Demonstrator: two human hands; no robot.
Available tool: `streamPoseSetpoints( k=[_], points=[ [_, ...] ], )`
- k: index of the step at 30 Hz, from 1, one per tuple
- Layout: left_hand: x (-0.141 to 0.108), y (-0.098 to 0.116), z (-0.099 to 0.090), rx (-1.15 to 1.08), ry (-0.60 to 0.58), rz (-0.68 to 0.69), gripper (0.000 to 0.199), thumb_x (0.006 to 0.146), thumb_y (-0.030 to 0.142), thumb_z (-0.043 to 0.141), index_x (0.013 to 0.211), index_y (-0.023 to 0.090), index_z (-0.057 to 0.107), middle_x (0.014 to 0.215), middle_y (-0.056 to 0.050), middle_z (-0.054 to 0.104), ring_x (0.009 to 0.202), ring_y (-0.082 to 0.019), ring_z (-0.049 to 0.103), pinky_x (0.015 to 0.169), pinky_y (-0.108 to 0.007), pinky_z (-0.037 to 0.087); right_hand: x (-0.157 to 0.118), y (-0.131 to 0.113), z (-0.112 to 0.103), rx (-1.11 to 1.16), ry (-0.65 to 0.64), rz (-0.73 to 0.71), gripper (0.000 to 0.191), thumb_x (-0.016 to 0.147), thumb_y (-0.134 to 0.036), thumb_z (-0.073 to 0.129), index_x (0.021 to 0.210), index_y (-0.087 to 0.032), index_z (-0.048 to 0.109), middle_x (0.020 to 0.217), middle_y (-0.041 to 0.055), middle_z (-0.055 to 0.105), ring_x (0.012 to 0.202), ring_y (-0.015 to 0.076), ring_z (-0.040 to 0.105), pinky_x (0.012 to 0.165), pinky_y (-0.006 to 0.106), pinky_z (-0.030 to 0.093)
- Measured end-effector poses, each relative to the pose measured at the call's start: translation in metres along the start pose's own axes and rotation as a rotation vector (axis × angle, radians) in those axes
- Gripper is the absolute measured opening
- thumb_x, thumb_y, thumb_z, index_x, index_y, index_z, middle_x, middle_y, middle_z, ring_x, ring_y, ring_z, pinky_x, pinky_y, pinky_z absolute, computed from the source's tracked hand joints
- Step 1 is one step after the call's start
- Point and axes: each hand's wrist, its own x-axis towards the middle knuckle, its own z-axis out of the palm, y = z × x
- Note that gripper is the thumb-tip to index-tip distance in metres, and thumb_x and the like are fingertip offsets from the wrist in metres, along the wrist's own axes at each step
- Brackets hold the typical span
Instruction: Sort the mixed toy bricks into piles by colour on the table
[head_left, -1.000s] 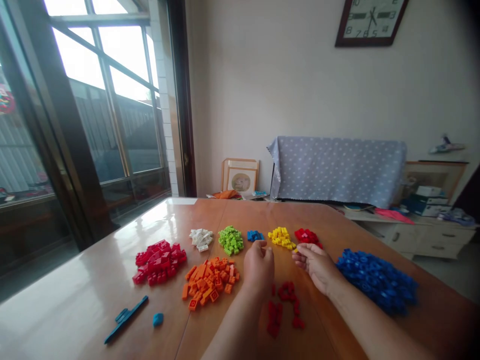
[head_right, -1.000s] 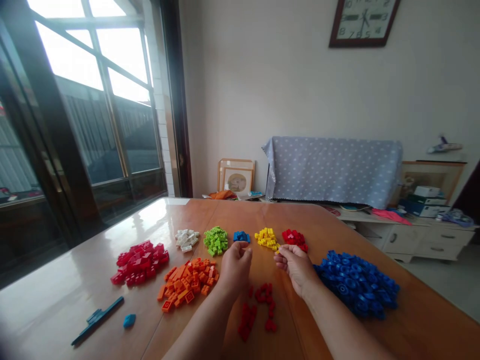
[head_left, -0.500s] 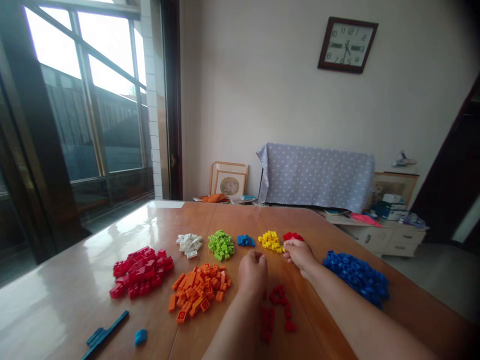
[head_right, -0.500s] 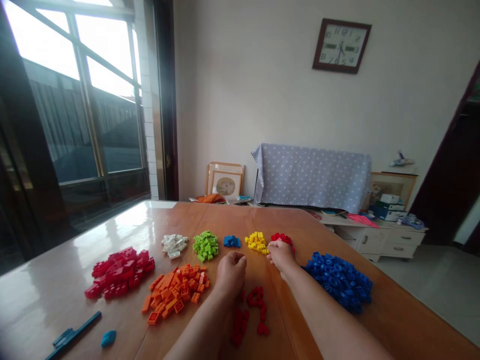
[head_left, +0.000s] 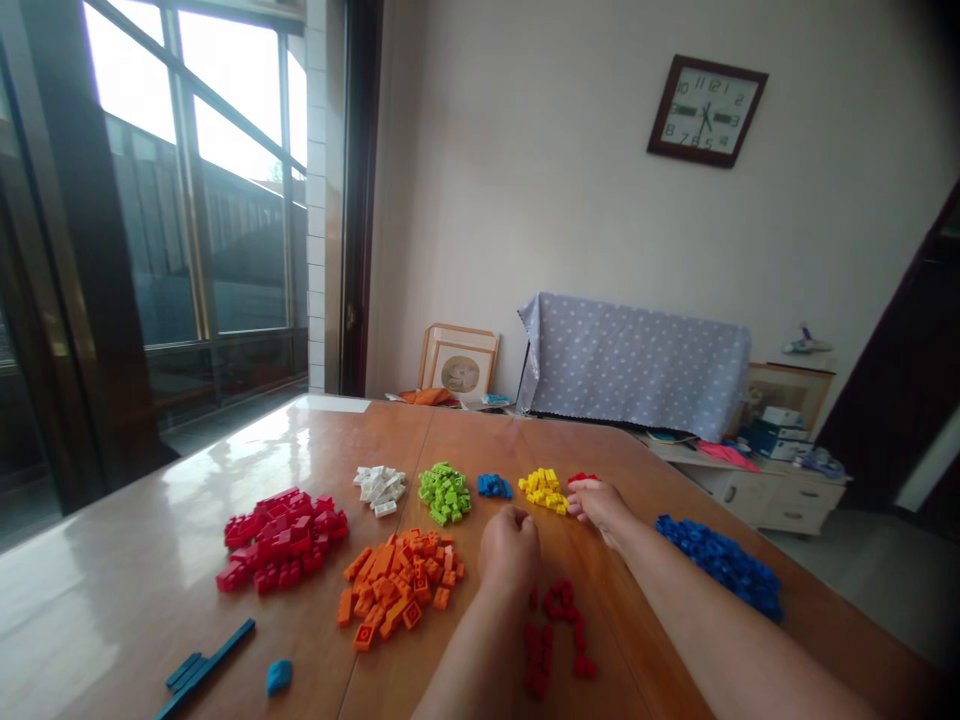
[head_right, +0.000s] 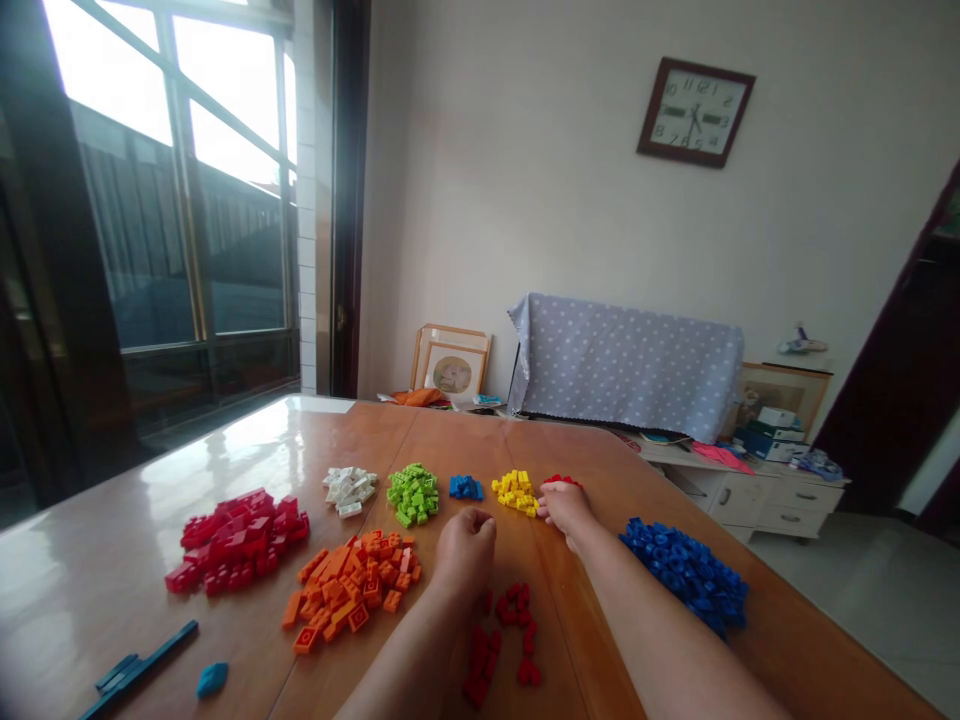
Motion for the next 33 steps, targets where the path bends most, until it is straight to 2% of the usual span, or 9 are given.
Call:
streamPoseSetpoints(
  k=[4, 8, 16, 20, 26, 33],
  points=[
    [-0.001, 0.002, -0.001, 0.010, -0.016, -0.013, 0.021, 0.083, 0.032, 0.054, 0.088, 0.022, 0.072, 0.087, -0.007, 0.072, 0.079, -0.022, 0.064, 0.062, -0.028, 0.036, -0.002, 0.005, 0.002, 0.049, 0.016, 0.023, 0.030, 0.075, -0.023, 0.059, 0.102, -0.014, 0.068, 0.087, 0.0106, 0.073, 0.067, 0.0146, 0.068, 0.051, 0.020, 0.046],
    [0.000, 0.002, -0.001, 0.027, -0.015, -0.009, 0.022, 0.083, 0.032, 0.053, 0.087, 0.021, 0.071, 0.086, -0.007, 0.072, 0.078, -0.021, 0.064, 0.061, -0.028, 0.035, -0.005, 0.010, 0.003, 0.084, 0.021, 0.024, 0.029, 0.073, -0.020, 0.057, 0.100, -0.014, 0.068, 0.088, 0.0104, 0.073, 0.068, 0.0153, 0.069, 0.050, 0.020, 0.045],
    [-0.001, 0.002, -0.001, 0.069, -0.009, 0.022, 0.021, 0.084, 0.031, 0.051, 0.085, 0.022, 0.070, 0.084, -0.005, 0.072, 0.078, -0.020, 0.065, 0.062, -0.027, 0.036, -0.019, 0.017, -0.003, 0.098, 0.014, -0.015, 0.033, 0.076, -0.026, 0.053, 0.104, -0.015, 0.065, 0.091, 0.0103, 0.073, 0.072, 0.0160, 0.070, 0.048, 0.019, 0.043],
    [-0.003, 0.003, -0.003, 0.109, -0.015, 0.024, 0.020, 0.084, 0.031, 0.052, 0.085, 0.023, 0.070, 0.084, -0.004, 0.073, 0.079, -0.020, 0.065, 0.063, -0.026, 0.036, -0.026, 0.023, -0.006, 0.032, 0.016, -0.060, 0.032, 0.074, -0.029, 0.053, 0.101, -0.016, 0.066, 0.086, 0.0077, 0.073, 0.067, 0.0158, 0.068, 0.049, 0.020, 0.043],
    [-0.001, 0.001, -0.001, 0.133, -0.022, 0.041, 0.021, 0.085, 0.031, 0.051, 0.086, 0.023, 0.070, 0.084, -0.004, 0.073, 0.076, -0.019, 0.064, 0.061, -0.026, 0.035, -0.027, 0.032, -0.004, -0.142, 0.059, -0.176, 0.023, 0.074, -0.028, 0.054, 0.090, -0.018, 0.067, 0.074, 0.0029, 0.071, 0.061, 0.0158, 0.065, 0.057, 0.024, 0.045],
    [-0.003, 0.000, 0.002, 0.130, -0.009, 0.067, 0.022, 0.085, 0.031, 0.053, 0.092, 0.023, 0.072, 0.092, -0.006, 0.074, 0.083, -0.021, 0.065, 0.066, -0.026, 0.038, -0.038, 0.036, -0.009, -0.273, 0.032, -0.304, 0.019, 0.077, -0.026, 0.053, 0.087, -0.020, 0.068, 0.074, 0.0022, 0.071, 0.067, 0.0169, 0.063, 0.060, 0.024, 0.043]
  ],
)
